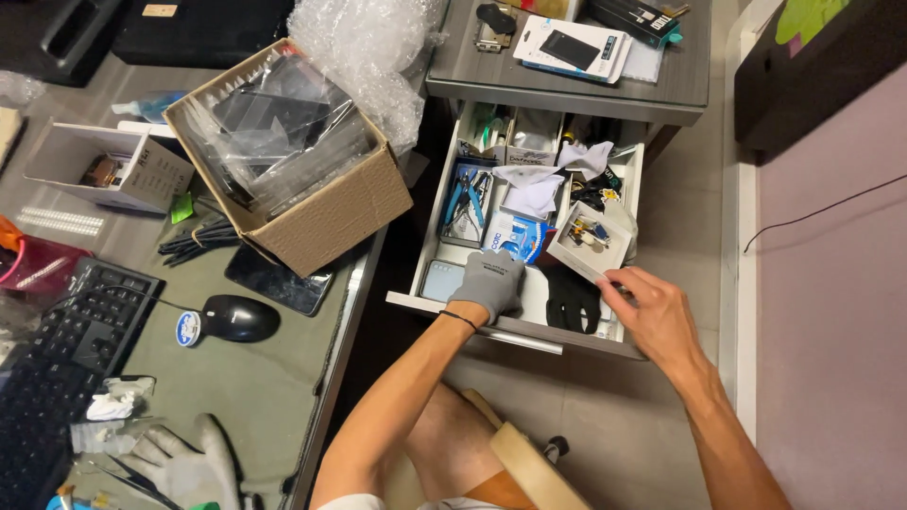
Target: The person opens a drawer and sorts through various items, including gloves, a phone, and small boxes. They move items around within the drawer and place some on the desk surface.
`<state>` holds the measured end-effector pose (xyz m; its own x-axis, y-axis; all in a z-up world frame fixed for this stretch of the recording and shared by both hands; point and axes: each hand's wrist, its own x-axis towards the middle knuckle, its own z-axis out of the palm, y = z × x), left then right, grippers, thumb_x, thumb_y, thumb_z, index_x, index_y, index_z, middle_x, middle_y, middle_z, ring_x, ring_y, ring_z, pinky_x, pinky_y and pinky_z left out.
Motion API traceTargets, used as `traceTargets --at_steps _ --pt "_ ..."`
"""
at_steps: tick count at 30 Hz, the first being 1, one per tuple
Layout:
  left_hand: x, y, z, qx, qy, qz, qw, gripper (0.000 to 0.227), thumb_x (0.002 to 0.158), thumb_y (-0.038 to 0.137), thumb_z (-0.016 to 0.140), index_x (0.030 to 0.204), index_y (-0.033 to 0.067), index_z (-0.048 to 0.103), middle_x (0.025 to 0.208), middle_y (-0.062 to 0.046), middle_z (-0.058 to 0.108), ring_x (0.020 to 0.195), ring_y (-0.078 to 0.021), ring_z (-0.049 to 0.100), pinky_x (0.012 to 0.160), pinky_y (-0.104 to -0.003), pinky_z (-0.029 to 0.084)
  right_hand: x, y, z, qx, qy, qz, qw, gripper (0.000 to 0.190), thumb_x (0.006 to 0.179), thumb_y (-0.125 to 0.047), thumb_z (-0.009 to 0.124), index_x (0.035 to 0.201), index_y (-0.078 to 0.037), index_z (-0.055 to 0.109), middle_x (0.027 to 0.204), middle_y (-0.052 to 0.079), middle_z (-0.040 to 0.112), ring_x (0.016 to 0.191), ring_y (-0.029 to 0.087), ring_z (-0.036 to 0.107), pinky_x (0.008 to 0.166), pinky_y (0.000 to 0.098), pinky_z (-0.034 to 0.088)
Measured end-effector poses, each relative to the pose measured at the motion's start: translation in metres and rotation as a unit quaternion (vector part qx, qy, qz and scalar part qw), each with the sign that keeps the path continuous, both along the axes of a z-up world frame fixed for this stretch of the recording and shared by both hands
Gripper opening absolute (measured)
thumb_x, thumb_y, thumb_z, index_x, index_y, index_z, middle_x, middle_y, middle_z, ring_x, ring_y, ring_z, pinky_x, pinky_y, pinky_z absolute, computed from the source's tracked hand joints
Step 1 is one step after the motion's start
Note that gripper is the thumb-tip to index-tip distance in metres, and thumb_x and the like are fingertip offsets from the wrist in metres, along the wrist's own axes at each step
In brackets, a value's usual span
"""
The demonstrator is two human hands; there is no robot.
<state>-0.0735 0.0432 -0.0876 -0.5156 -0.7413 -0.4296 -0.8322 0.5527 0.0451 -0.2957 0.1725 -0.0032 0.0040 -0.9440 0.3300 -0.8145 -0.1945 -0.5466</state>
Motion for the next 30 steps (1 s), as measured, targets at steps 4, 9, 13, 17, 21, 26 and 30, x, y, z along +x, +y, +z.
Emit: traceTargets --at_steps 4,9,13,17,21,26,30 --pt "-0.002 0.003 0.007 -0.011 0.007 -0.001 1.000 0.060 0.070 0.044 0.076 0.125 0.0208 0.066 0.112 -0.006 0.067 0.107 -0.0328 0.066 0.087 -0.047 0.049 -0.004 0.006 0.009 -0.001 -0.011 -0.010 1.000 0.005 0.098 -0.019 0.073 0.098 -0.015 0.075 0.088 0.005 0.077 0.083 0.025 0.075 0.072 0.0355 0.060" --pt "-0.009 0.010 0.025 -0.142 -0.002 -0.145 0.979 0.055 0.075 0.056 0.077 0.116 0.0193 0.067 0.104 -0.005 0.067 0.102 -0.0262 0.066 0.086 -0.044 0.047 -0.005 0.015 0.022 -0.014 -0.017 -0.019 1.000 0.005 0.099 -0.016 0.073 0.099 -0.012 0.076 0.087 0.007 0.076 0.082 0.027 0.075 0.070 0.0342 0.060" --pt "-0.030 0.016 0.054 -0.110 0.130 -0.185 0.968 0.052 0.084 0.051 0.074 0.113 0.0108 0.058 0.102 -0.009 0.060 0.098 -0.0330 0.065 0.081 -0.047 0.050 -0.011 0.017 0.026 -0.019 -0.013 -0.034 0.999 0.005 0.099 -0.016 0.075 0.098 -0.011 0.076 0.086 0.008 0.076 0.080 0.027 0.075 0.069 0.0343 0.061" --pt "-0.046 0.016 0.089 -0.101 0.172 -0.204 0.958 0.065 0.080 0.030 0.086 0.129 0.0066 0.049 0.111 -0.014 0.060 0.100 -0.0376 0.067 0.082 -0.049 0.054 -0.021 0.018 0.024 -0.042 0.012 -0.047 0.998 0.004 0.098 -0.015 0.077 0.101 -0.012 0.075 0.087 0.007 0.075 0.082 0.026 0.075 0.069 0.0342 0.061" --pt "-0.058 0.010 0.088 -0.073 0.185 -0.242 0.950 0.088 0.076 0.024 0.091 0.147 0.0196 0.040 0.118 -0.015 0.061 0.111 -0.0392 0.067 0.090 -0.049 0.054 -0.030 0.024 0.030 -0.064 0.014 -0.069 0.995 0.005 0.099 -0.012 0.078 0.102 -0.011 0.076 0.087 0.008 0.074 0.082 0.027 0.074 0.069 0.0325 0.060" --pt "-0.086 -0.017 -0.003 -0.190 0.259 -0.299 0.899 0.038 0.084 0.013 0.074 0.118 0.0211 0.058 0.089 -0.003 0.061 0.072 -0.0273 0.061 0.063 -0.042 0.049 -0.036 0.032 0.033 -0.047 0.015 -0.100 0.994 0.004 0.102 -0.013 0.076 0.101 -0.009 0.074 0.083 0.005 0.066 0.070 0.023 0.057 0.065 0.0313 0.047" --pt "-0.078 -0.019 0.011 -0.212 0.270 -0.258 0.903 0.008 0.090 0.013 0.063 0.090 0.0200 0.065 0.080 -0.001 0.065 0.059 -0.0244 0.061 0.054 -0.040 0.047 -0.036 0.036 0.031 -0.036 0.040 -0.104 0.993 0.007 0.104 -0.014 0.073 0.101 -0.007 0.072 0.076 0.001 0.055 0.060 0.018 0.033 0.058 0.0319 0.032"
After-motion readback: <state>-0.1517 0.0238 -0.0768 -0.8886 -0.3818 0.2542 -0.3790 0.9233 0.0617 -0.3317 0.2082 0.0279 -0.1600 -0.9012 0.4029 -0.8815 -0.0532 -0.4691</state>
